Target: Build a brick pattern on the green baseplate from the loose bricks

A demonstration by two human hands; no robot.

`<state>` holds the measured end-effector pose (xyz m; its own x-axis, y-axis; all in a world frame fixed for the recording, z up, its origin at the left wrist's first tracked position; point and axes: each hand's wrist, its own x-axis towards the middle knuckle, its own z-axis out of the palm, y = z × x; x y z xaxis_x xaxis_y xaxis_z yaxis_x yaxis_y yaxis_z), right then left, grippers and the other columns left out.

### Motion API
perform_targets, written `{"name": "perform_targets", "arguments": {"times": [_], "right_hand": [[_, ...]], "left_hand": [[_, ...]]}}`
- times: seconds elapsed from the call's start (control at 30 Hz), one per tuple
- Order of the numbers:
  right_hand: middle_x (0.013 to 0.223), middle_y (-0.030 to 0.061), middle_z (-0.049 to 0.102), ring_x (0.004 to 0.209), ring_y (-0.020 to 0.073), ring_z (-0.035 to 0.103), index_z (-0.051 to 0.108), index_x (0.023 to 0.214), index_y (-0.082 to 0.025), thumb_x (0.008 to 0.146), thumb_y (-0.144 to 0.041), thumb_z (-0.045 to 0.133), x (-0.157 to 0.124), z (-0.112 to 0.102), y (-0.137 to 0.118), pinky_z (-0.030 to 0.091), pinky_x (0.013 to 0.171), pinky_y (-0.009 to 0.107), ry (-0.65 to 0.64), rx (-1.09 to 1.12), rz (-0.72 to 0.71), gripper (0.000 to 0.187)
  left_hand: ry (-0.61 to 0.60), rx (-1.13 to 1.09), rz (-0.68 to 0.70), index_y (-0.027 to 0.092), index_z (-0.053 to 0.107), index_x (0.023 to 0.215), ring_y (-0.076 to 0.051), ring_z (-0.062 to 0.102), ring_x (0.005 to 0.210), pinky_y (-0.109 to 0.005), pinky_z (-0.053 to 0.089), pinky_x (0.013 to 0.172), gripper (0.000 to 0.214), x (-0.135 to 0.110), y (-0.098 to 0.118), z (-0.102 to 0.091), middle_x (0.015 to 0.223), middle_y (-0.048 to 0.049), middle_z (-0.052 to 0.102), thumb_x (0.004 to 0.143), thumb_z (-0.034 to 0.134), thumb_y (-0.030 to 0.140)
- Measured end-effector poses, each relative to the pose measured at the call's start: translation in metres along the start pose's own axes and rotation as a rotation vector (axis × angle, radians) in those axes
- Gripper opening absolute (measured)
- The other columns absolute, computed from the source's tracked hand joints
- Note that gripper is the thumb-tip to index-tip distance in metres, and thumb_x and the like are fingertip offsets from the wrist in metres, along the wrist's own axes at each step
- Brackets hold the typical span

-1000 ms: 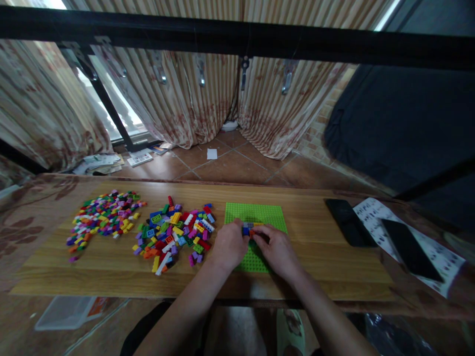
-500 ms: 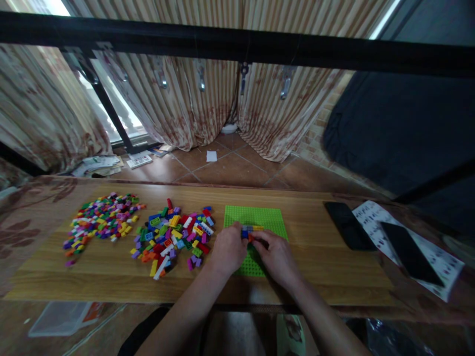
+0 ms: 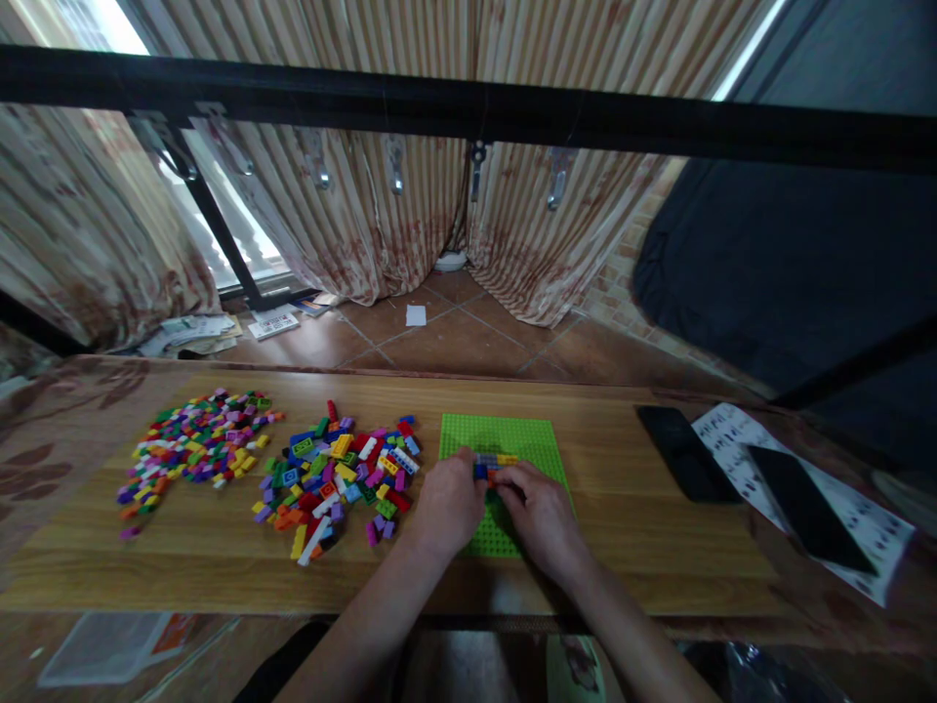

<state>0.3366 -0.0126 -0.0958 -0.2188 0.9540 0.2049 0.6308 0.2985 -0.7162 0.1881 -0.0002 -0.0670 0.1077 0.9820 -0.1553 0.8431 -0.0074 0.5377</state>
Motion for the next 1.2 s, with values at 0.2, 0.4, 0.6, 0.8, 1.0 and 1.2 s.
{"name": "perform_targets", "arguments": {"times": [0.2,0.4,0.6,0.8,1.0,1.2], "right_hand": [[0.084,0.0021,0.063,0.081,0.0183,0.061,0.064,0.084,-0.022,0.09,-0.015,0.049,-0.0017,-0.0006,-0.0043,0.046,0.075,0.031,-0.004,-0.065,-0.027,0.018],[0.084,0.0023,0.062,0.081,0.0178,0.06,0.063,0.084,-0.021,0.09,-0.014,0.049,-0.001,0.0012,-0.0026,0.045,0.075,0.03,-0.008,-0.087,-0.024,0.017],[0.083,0.0026,0.062,0.08,0.0172,0.06,0.064,0.083,-0.019,0.091,-0.015,0.047,-0.0004,-0.0003,-0.0029,0.044,0.073,0.029,-0.034,-0.092,-0.029,0.02],[0.087,0.0037,0.066,0.083,0.0176,0.062,0.067,0.088,-0.019,0.092,-0.017,0.047,-0.0001,-0.0045,-0.001,0.046,0.076,0.03,-0.024,-0.066,-0.017,0.021],[0.091,0.0051,0.068,0.085,0.0189,0.062,0.07,0.102,-0.02,0.094,-0.019,0.045,-0.0021,-0.0067,0.0024,0.047,0.078,0.031,0.024,-0.159,-0.023,0.026],[0.087,0.0067,0.065,0.086,0.0213,0.059,0.07,0.103,-0.019,0.093,-0.015,0.044,-0.0046,-0.0031,-0.0037,0.048,0.077,0.031,-0.036,-0.348,-0.057,0.028]], "left_hand": [[-0.009,-0.003,0.0,0.016,0.061,0.109,-0.025,0.069,0.091,-0.032,0.051,0.078,0.028,-0.0002,-0.0013,-0.0003,0.092,-0.0112,0.073,0.082,0.054,0.018],[-0.017,0.018,-0.008,0.016,0.061,0.108,-0.025,0.069,0.092,-0.032,0.051,0.077,0.027,-0.0001,-0.0001,-0.0009,0.092,-0.0101,0.073,0.082,0.054,0.019],[-0.01,0.034,-0.02,0.017,0.061,0.107,-0.023,0.07,0.09,-0.03,0.051,0.077,0.024,0.0002,0.0016,-0.0014,0.091,-0.0085,0.074,0.085,0.053,0.021],[0.021,0.058,-0.02,0.017,0.062,0.104,-0.024,0.07,0.088,-0.03,0.051,0.074,0.022,0.0009,0.0018,-0.0004,0.089,-0.0096,0.074,0.087,0.049,0.024],[0.019,0.064,-0.025,0.016,0.062,0.106,-0.025,0.07,0.089,-0.031,0.051,0.075,0.024,0.002,0.0018,-0.0008,0.089,-0.0106,0.074,0.088,0.047,0.021],[0.013,0.067,-0.055,0.015,0.061,0.11,-0.023,0.07,0.088,-0.029,0.05,0.075,0.028,0.0028,0.0038,-0.0012,0.09,-0.0104,0.073,0.086,0.052,0.027]]}}
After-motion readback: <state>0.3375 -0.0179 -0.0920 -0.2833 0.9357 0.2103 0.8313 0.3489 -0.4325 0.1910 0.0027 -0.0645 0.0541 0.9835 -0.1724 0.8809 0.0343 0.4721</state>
